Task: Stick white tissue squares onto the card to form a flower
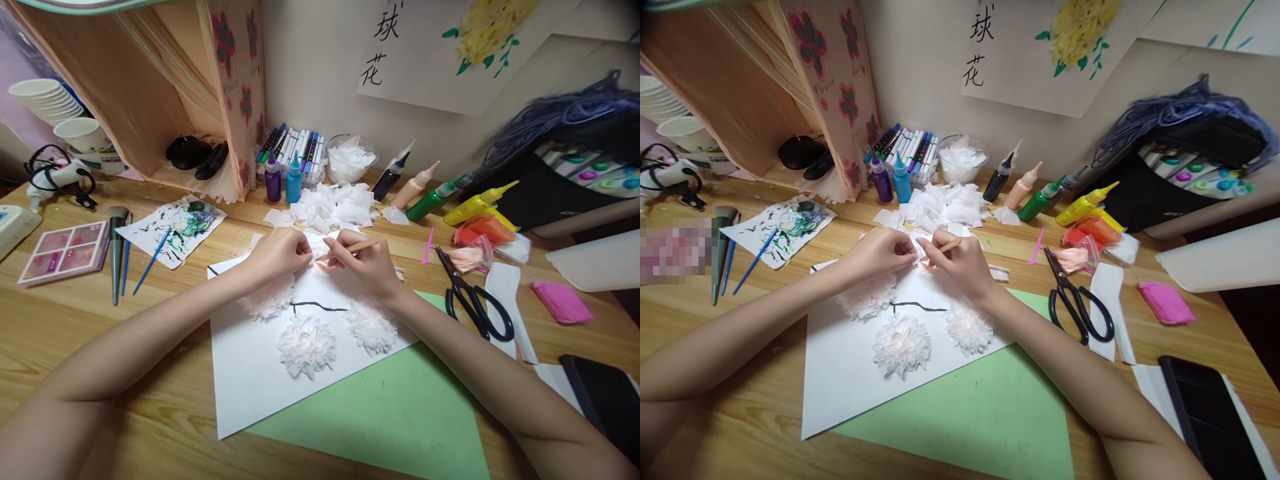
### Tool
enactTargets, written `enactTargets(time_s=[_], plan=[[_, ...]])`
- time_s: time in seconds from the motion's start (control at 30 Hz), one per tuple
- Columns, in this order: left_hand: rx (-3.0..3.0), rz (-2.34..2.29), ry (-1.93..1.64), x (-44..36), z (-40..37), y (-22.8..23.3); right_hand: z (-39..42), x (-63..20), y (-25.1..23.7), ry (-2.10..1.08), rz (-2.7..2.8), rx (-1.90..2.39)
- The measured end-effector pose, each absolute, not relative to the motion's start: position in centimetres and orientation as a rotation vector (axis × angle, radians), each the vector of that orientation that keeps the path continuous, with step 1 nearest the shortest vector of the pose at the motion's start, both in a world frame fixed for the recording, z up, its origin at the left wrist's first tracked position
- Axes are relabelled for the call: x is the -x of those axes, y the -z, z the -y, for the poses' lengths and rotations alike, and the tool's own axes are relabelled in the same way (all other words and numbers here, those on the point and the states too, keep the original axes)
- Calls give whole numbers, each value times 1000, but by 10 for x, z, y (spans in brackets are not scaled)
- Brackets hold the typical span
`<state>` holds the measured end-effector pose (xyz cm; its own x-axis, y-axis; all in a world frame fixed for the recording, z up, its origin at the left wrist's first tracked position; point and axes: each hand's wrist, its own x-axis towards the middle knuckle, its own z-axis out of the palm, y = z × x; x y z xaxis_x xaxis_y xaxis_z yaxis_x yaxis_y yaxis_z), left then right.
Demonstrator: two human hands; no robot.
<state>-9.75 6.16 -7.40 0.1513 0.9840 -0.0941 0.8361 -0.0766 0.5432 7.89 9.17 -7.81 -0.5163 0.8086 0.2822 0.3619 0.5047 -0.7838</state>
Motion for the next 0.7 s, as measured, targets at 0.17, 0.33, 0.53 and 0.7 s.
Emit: enactTargets(time_s=[0.17,0.33,0.53,0.7], plan=[[-1960,-1744,-400,97,-62,74,-91,-80,81,-799,2188,859],[-1951,-1735,-399,98,-62,72,-92,-78,84,-780,2214,898],[-1943,-1724,-386,98,-61,73,-98,-73,83,-1186,1853,1062],[-1962,-1675,-365,103,-65,63,-102,-71,83,-1350,1813,1021]])
